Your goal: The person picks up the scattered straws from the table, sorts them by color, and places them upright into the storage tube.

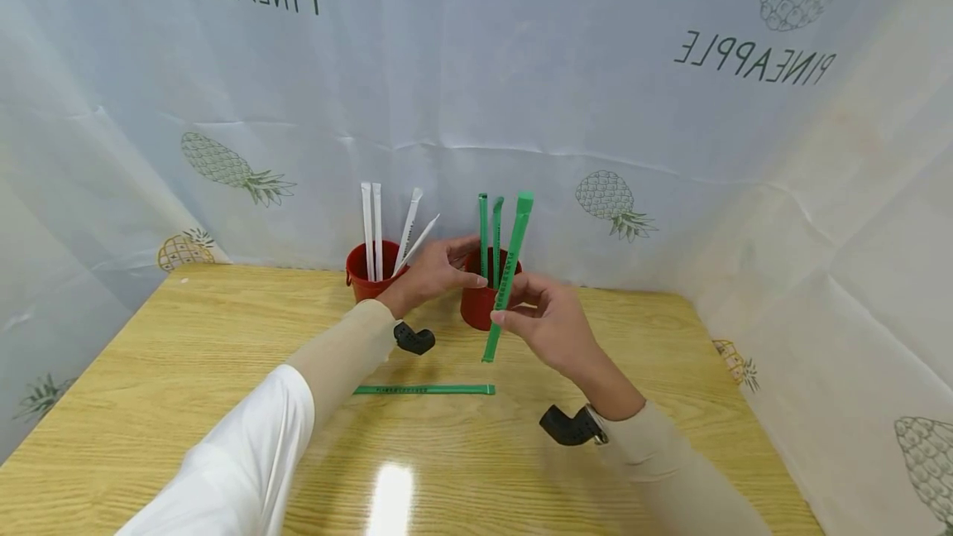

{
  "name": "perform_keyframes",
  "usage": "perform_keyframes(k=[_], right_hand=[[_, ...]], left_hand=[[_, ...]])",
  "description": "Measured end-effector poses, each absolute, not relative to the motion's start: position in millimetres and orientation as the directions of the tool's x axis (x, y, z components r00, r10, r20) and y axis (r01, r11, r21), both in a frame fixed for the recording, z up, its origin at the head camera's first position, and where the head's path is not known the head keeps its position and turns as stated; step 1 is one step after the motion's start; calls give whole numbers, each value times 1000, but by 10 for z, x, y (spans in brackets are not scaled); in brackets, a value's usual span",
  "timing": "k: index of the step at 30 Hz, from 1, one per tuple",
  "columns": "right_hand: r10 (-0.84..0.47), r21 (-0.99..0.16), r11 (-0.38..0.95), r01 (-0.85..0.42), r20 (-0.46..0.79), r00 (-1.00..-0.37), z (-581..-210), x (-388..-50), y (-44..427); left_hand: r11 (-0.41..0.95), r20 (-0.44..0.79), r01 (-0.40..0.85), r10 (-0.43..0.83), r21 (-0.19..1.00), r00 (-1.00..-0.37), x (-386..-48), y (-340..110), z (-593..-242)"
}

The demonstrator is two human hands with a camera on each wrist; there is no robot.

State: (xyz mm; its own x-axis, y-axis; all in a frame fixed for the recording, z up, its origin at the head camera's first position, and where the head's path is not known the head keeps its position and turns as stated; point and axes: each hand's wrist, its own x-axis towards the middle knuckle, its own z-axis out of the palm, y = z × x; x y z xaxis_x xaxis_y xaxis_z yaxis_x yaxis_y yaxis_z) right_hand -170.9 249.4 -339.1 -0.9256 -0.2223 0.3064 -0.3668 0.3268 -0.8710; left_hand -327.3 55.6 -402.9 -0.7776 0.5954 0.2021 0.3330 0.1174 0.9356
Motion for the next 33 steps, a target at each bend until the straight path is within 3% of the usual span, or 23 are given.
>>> perform_keyframes(k=[22,33], right_hand=[[30,-813,479,-331,392,-919,-3265,-2496,2634],[85,-816,517,-260,351,-933,-3430,-2773,2598]], left_hand=[[156,198,347,581,925,-789,-3290,572,-4046],[128,217,357,593,925,-775,-3293,576,-4045]])
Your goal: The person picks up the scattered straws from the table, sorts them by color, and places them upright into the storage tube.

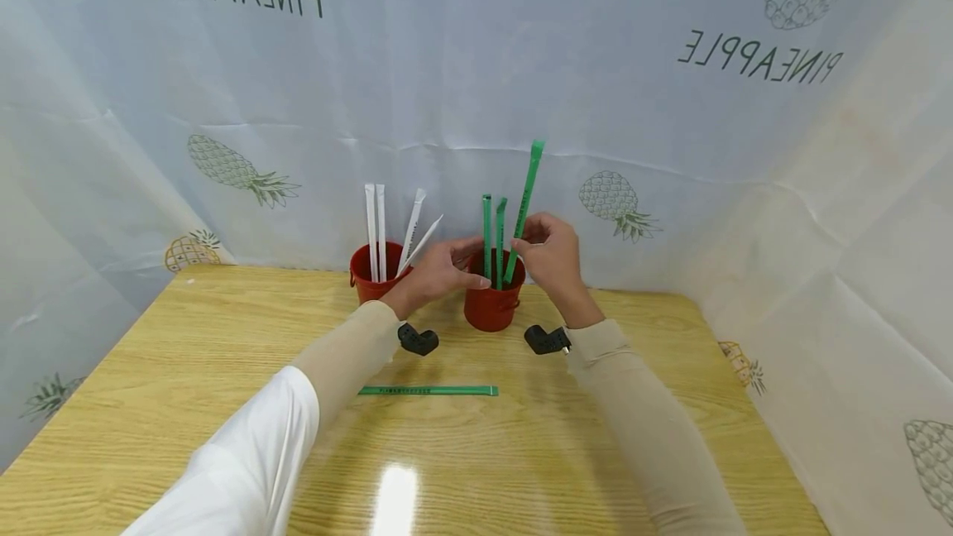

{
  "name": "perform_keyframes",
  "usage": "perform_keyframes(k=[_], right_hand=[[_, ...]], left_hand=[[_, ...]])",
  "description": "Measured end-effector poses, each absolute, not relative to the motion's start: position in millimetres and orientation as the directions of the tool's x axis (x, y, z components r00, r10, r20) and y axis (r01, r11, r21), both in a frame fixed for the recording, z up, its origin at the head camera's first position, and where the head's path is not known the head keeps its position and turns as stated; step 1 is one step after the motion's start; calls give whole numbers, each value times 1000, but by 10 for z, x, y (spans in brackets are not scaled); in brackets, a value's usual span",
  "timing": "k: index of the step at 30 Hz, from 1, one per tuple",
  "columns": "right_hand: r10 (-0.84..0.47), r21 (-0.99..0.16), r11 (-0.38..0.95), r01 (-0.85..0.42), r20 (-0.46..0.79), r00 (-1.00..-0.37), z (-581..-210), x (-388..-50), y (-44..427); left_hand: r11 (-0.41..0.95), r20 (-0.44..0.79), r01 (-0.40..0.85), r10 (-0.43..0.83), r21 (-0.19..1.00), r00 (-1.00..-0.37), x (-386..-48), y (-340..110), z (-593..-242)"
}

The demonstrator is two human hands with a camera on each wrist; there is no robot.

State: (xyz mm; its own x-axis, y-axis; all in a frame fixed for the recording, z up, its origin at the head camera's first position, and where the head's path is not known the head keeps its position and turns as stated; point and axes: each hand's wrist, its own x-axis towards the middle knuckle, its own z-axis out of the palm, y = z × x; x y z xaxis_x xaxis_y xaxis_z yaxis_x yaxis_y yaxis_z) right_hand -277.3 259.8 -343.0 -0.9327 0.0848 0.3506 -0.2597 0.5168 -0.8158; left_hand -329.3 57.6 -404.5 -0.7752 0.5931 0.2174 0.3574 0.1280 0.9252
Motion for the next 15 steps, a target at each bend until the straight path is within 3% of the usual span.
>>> perform_keyframes(k=[15], right_hand=[[116,-765,628,-141,271,-956,-3658,-2855,2599]], left_hand=[[143,198,344,592,928,-781,-3291,565,-4035]])
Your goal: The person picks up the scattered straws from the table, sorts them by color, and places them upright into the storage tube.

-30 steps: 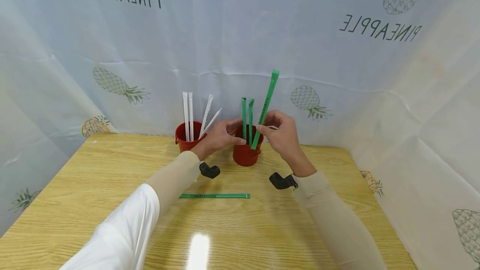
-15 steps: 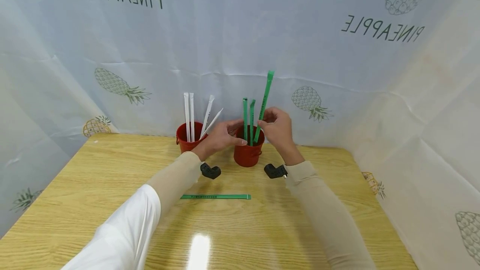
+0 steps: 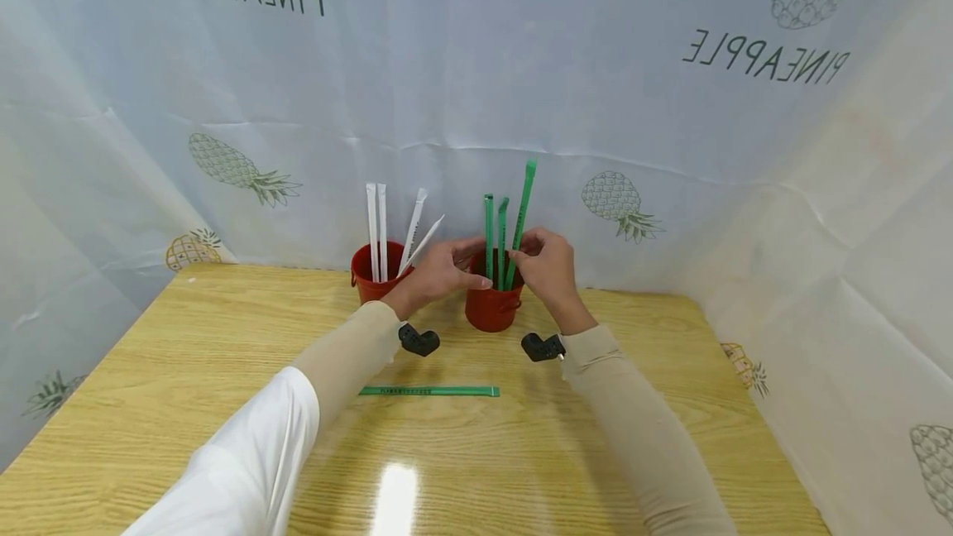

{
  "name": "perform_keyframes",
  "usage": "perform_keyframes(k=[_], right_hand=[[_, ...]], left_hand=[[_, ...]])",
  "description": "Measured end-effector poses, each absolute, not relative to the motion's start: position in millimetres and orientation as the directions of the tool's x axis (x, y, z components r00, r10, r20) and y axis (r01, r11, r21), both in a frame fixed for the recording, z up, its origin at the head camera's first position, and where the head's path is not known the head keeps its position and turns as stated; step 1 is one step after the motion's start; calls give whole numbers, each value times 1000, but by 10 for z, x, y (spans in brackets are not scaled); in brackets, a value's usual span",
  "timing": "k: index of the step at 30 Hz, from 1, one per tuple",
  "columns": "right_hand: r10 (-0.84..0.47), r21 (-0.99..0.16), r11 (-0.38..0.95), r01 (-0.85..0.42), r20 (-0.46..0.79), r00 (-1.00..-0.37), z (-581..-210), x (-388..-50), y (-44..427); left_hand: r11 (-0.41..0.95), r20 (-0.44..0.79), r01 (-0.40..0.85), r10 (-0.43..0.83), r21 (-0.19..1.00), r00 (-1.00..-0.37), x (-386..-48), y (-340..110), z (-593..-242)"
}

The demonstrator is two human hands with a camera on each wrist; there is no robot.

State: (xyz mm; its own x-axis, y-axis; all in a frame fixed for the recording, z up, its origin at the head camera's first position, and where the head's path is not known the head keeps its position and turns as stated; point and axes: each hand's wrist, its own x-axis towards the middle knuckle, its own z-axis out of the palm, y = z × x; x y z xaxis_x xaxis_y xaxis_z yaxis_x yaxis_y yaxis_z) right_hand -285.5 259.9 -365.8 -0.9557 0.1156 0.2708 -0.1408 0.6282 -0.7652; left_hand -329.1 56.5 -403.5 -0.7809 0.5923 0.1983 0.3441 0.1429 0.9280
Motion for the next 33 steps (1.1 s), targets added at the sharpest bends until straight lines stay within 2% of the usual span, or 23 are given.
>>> perform_keyframes(k=[10,19,27,31,33], right_hand=[[182,-783,615,-92,255,-950,-3701,-2782,2591],[180,-890,447,-87,185,-966,-3769,-2468,2500],[23,-958,273,-93,103,-994,-3956,-2110,2301],[-92,-948,306,-86,61,-994,-4124,-1998,2203],[-162,-924,360,-129,74,-984,-4214,-1969,2158]], left_hand=[[181,190,355,583,917,-790,-3275,558,-4037],[145,209,360,596,922,-776,-3277,576,-4045],[138,243,398,599,907,-763,-3278,572,-4045],[147,243,397,587,906,-772,-3282,570,-4037],[150,239,393,584,907,-776,-3287,569,-4039]])
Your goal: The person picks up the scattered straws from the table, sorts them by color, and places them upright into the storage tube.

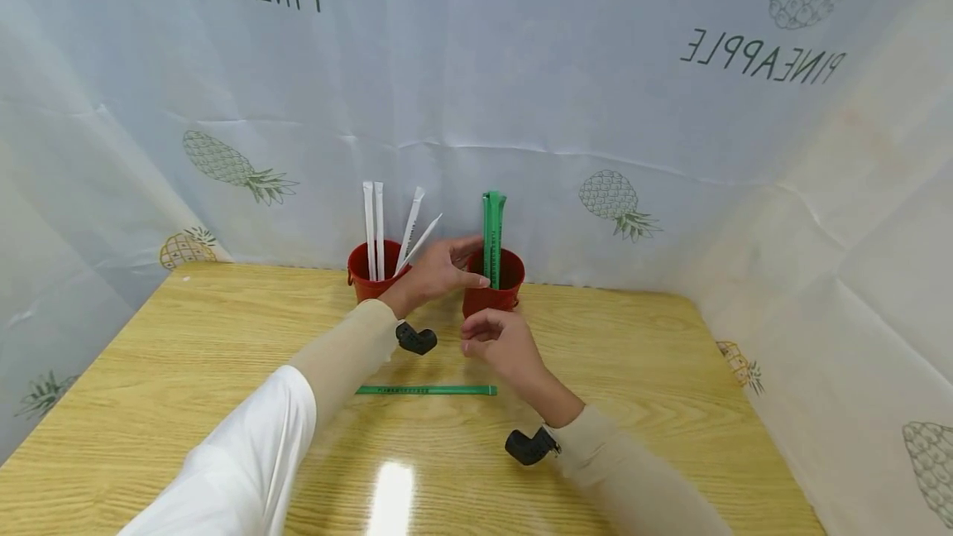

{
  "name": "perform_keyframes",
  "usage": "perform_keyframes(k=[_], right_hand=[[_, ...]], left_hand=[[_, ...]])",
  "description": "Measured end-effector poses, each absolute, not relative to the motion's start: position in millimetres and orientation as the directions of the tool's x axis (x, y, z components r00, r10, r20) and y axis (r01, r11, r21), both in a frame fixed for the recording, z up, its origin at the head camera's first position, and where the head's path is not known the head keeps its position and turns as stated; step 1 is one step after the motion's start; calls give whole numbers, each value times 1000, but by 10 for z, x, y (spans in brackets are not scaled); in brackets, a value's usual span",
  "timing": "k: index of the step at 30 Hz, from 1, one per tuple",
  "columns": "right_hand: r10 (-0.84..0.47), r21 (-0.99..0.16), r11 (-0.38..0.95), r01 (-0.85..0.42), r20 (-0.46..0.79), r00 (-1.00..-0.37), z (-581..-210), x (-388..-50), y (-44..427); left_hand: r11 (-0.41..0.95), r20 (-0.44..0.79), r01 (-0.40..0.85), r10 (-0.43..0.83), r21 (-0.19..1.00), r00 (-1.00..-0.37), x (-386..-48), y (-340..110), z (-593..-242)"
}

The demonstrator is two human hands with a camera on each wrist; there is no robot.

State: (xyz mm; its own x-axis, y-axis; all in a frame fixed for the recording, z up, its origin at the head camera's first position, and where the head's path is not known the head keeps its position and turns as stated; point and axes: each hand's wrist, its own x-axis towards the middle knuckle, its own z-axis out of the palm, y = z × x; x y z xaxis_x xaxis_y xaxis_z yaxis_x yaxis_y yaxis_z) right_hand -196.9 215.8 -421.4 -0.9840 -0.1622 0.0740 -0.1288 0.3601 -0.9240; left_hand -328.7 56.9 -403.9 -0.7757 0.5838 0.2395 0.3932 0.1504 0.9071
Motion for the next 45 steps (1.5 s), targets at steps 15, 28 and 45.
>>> perform_keyframes(k=[15,28,45], right_hand=[[-450,-761,545,-353,90,-888,-4637,-1925,1963],[-681,-160,733,-661,-179,-711,-4386,-1853,1868],[-746,-482,623,-617,-129,-653,-4142,-1750,2256]], left_hand=[[192,210,383,579,904,-788,-3302,566,-4047],[192,197,373,589,908,-784,-3320,569,-4025],[186,197,366,585,912,-787,-3315,560,-4037]])
